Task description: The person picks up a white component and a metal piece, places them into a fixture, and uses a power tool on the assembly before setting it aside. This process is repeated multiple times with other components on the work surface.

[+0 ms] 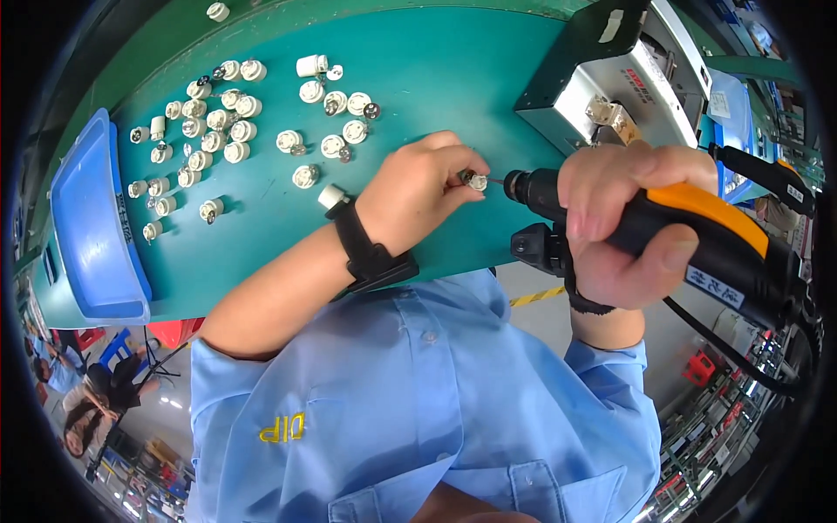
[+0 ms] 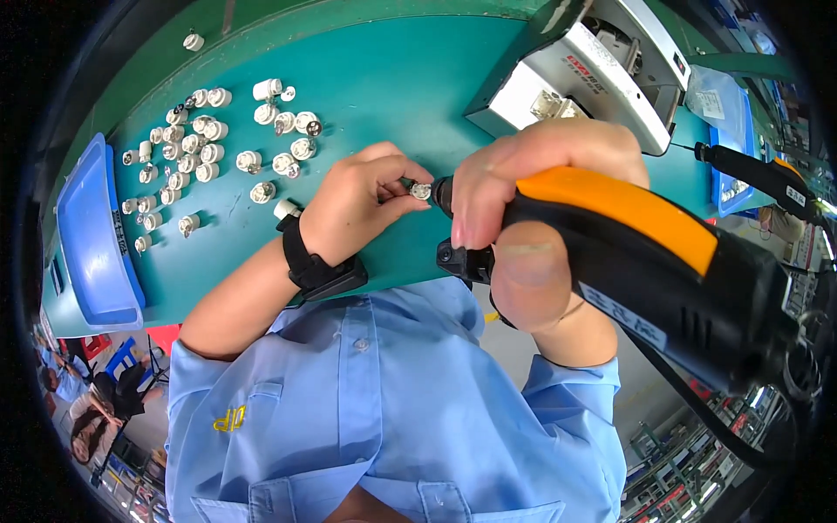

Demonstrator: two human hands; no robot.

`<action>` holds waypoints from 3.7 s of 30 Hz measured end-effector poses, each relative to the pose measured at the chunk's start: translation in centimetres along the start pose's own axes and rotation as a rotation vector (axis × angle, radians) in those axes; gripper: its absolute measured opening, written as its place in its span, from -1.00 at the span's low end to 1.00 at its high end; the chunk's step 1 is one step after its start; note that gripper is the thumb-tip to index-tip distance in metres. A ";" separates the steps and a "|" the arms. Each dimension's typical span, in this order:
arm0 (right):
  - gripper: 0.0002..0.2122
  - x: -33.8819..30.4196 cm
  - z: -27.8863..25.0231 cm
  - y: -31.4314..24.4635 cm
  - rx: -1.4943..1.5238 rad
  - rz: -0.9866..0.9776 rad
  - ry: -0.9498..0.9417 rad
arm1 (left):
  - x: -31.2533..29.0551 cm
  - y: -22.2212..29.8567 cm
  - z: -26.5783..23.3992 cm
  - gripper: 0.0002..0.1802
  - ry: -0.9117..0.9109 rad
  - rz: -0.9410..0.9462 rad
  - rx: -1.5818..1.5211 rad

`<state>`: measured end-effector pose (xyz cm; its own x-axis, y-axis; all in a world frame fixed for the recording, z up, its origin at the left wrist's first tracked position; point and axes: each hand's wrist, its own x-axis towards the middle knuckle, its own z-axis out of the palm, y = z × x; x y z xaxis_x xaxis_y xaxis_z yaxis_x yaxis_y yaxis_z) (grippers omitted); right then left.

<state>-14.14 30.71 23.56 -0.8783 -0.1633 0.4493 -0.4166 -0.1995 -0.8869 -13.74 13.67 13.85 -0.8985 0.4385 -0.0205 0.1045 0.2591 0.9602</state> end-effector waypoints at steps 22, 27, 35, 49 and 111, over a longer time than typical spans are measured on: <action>-0.55 0.7 -2.9 -2.1 0.166 -0.155 -0.055 | 0.0 0.5 0.4 -0.74 0.060 0.067 0.098; -0.55 1.7 -7.1 -4.5 0.048 -0.284 0.204 | 0.1 2.0 0.7 -0.78 0.033 0.011 0.168; -0.61 2.5 -7.6 -2.5 -0.018 -0.163 0.158 | -0.1 1.3 0.5 -0.78 0.038 0.127 0.191; -0.57 0.9 -3.3 -1.4 0.215 -0.050 0.007 | 0.3 0.3 1.1 -0.77 0.058 0.063 0.028; -0.68 5.0 -9.6 -2.7 0.119 -0.029 0.078 | 0.1 3.0 -0.6 -0.74 -0.039 0.079 0.368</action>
<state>-19.67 39.71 27.13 -0.8839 -0.0814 0.4606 -0.4151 -0.3174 -0.8526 -13.78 13.97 16.85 -0.8655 0.5000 0.0319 0.3251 0.5120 0.7951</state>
